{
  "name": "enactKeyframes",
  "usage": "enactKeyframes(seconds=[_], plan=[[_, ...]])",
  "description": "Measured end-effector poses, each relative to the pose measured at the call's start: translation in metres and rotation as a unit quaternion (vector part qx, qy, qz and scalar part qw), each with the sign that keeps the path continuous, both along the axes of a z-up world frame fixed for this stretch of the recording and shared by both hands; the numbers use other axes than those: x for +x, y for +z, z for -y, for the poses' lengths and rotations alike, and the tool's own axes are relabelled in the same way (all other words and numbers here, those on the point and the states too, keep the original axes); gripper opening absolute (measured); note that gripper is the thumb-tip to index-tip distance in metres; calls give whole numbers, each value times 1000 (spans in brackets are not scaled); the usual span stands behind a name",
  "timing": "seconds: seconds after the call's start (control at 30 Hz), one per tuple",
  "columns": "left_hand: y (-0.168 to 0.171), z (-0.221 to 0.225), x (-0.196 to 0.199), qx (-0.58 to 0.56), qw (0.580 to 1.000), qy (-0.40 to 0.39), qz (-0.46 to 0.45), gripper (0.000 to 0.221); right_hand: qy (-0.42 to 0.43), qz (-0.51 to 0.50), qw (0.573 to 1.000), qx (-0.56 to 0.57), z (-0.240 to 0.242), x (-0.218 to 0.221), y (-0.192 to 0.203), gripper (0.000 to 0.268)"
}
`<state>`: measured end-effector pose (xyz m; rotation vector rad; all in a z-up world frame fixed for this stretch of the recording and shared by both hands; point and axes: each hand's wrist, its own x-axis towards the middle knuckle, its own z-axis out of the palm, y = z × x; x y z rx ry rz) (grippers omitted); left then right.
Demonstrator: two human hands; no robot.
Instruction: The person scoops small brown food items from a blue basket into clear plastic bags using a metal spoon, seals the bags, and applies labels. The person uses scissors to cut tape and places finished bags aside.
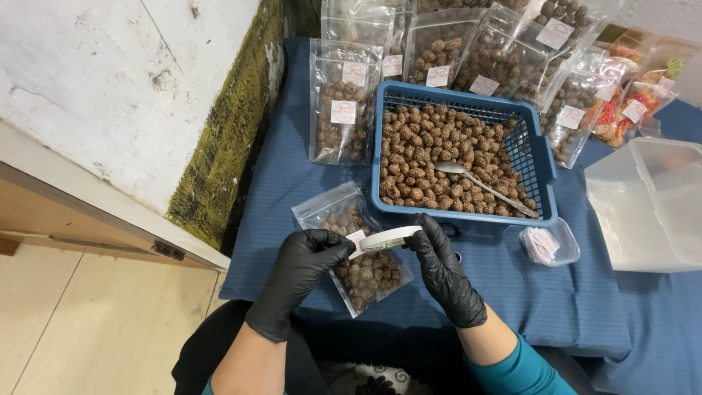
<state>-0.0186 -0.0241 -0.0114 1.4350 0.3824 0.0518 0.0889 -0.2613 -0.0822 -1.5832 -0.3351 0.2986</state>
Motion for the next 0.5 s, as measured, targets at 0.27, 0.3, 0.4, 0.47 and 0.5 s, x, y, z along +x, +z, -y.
enactKeyframes(seconds=[0.27, 0.3, 0.4, 0.47, 0.5], plan=[[-11, -14, -5, 16, 999, -28, -3, 11, -27, -109, 993, 23, -3, -21, 4, 47], [-11, -17, -6, 22, 999, -39, -3, 11, -21, -88, 996, 14, -3, -21, 3, 43], [-12, -23, -10, 42, 999, -29, 9, 10, -5, -24, 1000, -12, -4, -21, 0, 36], [-10, -18, -8, 53, 998, -28, 17, 8, 3, 8, 1000, -24, -4, -20, -1, 35], [-9, -16, -7, 64, 997, -26, 25, 7, 11, 40, 998, -37, -4, -19, -2, 36]])
